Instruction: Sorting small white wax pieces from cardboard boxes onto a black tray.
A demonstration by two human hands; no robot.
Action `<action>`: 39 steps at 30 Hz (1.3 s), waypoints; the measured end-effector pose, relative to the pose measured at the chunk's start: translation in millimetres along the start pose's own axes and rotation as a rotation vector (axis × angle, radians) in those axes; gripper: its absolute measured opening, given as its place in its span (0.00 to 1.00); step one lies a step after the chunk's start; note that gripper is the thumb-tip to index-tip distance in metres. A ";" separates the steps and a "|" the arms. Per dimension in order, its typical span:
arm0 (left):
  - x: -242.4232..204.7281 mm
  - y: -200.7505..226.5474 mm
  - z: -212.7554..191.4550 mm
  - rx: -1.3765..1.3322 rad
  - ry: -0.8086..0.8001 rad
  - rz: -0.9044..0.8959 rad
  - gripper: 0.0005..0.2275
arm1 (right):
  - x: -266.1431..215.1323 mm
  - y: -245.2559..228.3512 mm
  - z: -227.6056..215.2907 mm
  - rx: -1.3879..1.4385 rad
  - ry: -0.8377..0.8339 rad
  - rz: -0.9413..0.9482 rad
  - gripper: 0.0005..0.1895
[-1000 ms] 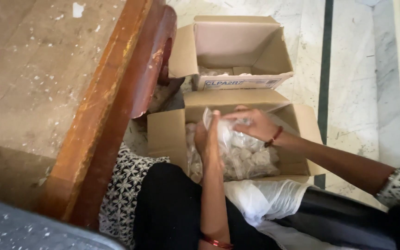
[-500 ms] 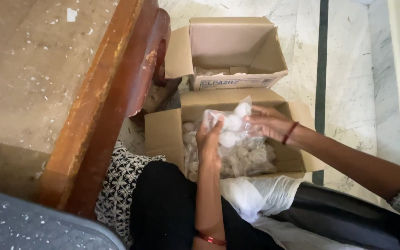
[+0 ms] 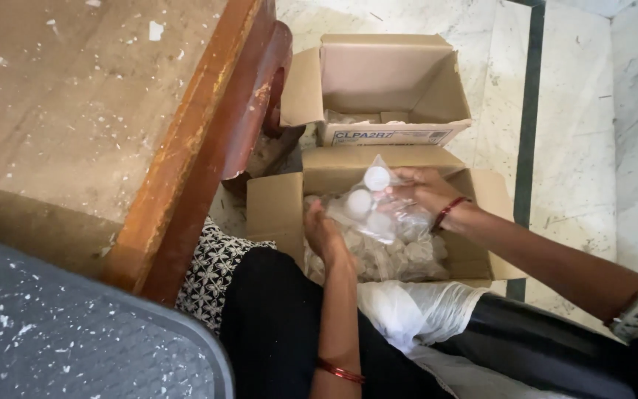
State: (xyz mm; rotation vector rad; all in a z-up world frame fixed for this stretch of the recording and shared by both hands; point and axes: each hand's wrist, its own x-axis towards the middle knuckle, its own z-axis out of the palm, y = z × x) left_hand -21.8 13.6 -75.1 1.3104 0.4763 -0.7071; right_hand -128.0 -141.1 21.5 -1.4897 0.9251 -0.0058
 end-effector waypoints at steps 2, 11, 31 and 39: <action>-28.9 41.7 -2.5 0.006 0.029 -0.059 0.18 | 18.5 23.9 -0.5 0.135 -0.033 0.089 0.23; -24.5 31.4 -15.0 0.132 0.046 0.134 0.17 | 49.2 158.7 27.3 -0.786 0.103 -0.126 0.45; -8.1 15.8 -6.2 0.192 -0.035 0.339 0.16 | 46.1 127.9 49.9 -1.367 -0.411 -0.778 0.43; -3.1 -1.6 12.7 1.268 -0.160 0.392 0.23 | 44.9 103.1 -61.3 -1.520 0.451 -0.734 0.35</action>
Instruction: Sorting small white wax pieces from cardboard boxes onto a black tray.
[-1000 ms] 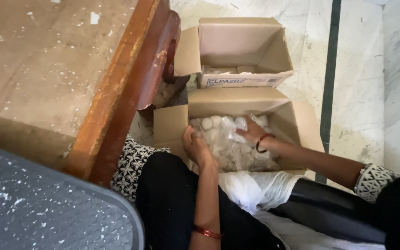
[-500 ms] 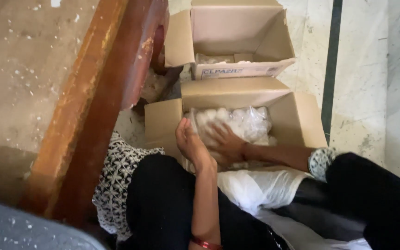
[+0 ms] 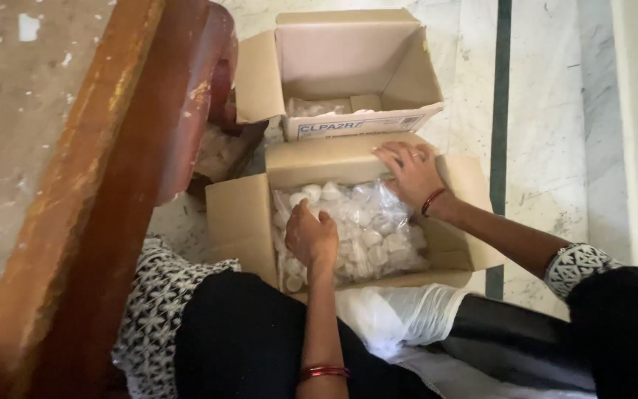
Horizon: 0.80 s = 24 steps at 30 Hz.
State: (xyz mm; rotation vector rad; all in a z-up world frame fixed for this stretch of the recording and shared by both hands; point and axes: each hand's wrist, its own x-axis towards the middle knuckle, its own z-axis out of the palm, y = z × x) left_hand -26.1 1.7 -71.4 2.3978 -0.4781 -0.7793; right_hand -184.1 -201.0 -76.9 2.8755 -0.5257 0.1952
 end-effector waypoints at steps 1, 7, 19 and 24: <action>0.6 -5.6 7.1 -0.003 -0.003 0.001 0.23 | -0.4 11.5 8.6 -0.003 -0.002 0.000 0.35; 5.0 -33.2 25.5 0.376 -0.204 0.079 0.35 | 7.7 33.3 26.5 -0.180 -0.079 0.030 0.29; 24.8 -21.3 41.8 0.362 -0.126 0.297 0.43 | 1.2 42.1 19.0 -0.114 -0.189 0.135 0.36; -0.4 29.7 -13.2 0.680 -0.507 0.141 0.55 | -41.8 -19.4 24.5 0.340 -0.598 -0.149 0.49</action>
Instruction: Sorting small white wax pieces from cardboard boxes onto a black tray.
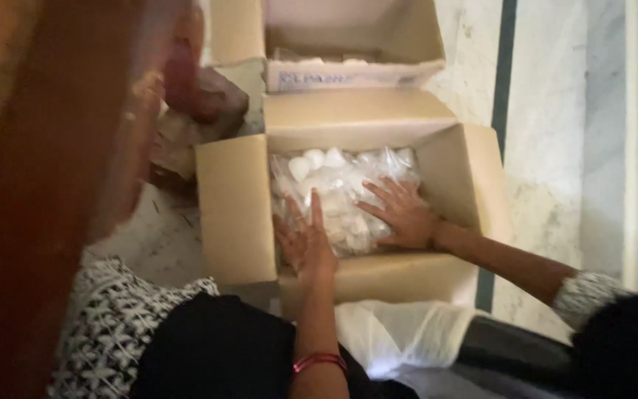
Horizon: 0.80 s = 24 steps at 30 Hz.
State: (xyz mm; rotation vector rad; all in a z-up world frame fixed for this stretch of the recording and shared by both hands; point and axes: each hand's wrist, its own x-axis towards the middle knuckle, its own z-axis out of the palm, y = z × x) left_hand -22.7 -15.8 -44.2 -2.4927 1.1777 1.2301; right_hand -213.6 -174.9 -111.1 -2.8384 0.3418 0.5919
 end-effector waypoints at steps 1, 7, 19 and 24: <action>2.5 -1.5 20.8 0.002 -0.015 0.006 0.55 | -10.4 -11.4 6.4 0.008 -0.011 0.008 0.49; 13.8 -9.2 49.8 -0.073 -0.084 -0.132 0.51 | -20.8 -34.0 15.0 -0.093 0.119 -0.257 0.43; 10.7 -15.2 48.8 -0.031 -0.048 -0.159 0.50 | -32.5 13.0 9.4 0.207 0.059 -0.035 0.34; 7.4 -2.0 51.3 -0.034 0.417 0.198 0.46 | -19.5 9.4 -25.2 0.802 0.333 0.716 0.24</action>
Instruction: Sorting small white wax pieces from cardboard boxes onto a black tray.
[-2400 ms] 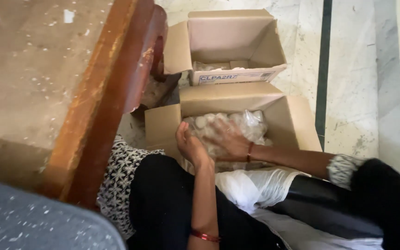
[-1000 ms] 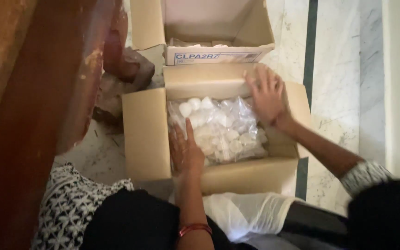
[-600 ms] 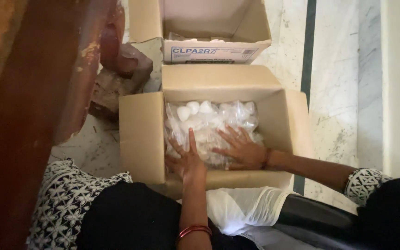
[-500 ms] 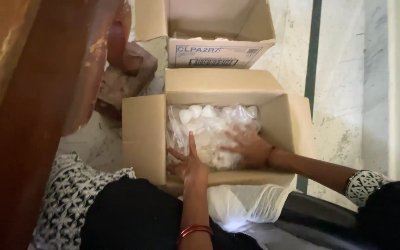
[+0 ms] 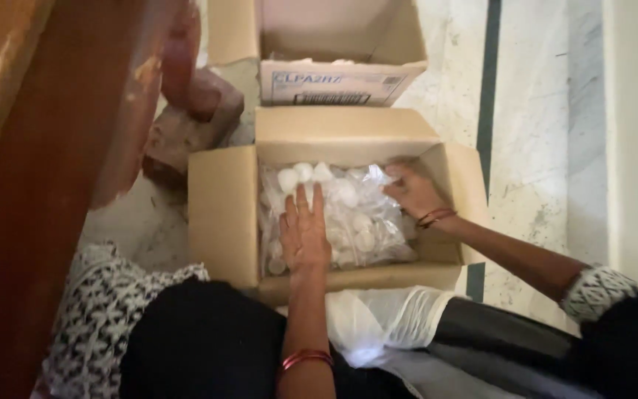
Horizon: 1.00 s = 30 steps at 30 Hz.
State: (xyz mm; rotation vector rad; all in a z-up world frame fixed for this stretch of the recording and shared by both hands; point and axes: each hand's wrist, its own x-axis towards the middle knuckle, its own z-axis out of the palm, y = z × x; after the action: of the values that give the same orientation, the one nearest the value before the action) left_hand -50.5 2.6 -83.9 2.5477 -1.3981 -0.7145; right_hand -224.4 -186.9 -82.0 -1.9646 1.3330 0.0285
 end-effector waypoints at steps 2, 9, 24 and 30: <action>4.1 2.1 -1.1 0.020 -0.007 0.071 0.46 | 26.6 29.9 19.2 -0.043 0.090 -0.286 0.25; 20.3 -27.7 89.5 0.158 0.105 0.061 0.26 | 22.0 30.1 2.3 -0.236 0.173 -0.272 0.12; 9.4 8.1 7.5 -0.275 0.181 0.200 0.21 | 14.1 22.4 26.9 -0.813 0.049 -0.949 0.12; 5.6 19.3 -13.1 -0.618 0.297 0.346 0.30 | 11.9 -32.7 -41.7 -0.317 -0.318 -0.661 0.11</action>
State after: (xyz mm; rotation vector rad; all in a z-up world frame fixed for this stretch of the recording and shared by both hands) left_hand -56.4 -14.0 -67.6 1.7959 -1.2272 -0.5623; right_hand -208.1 -214.9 -38.4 -2.4572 0.4568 0.2349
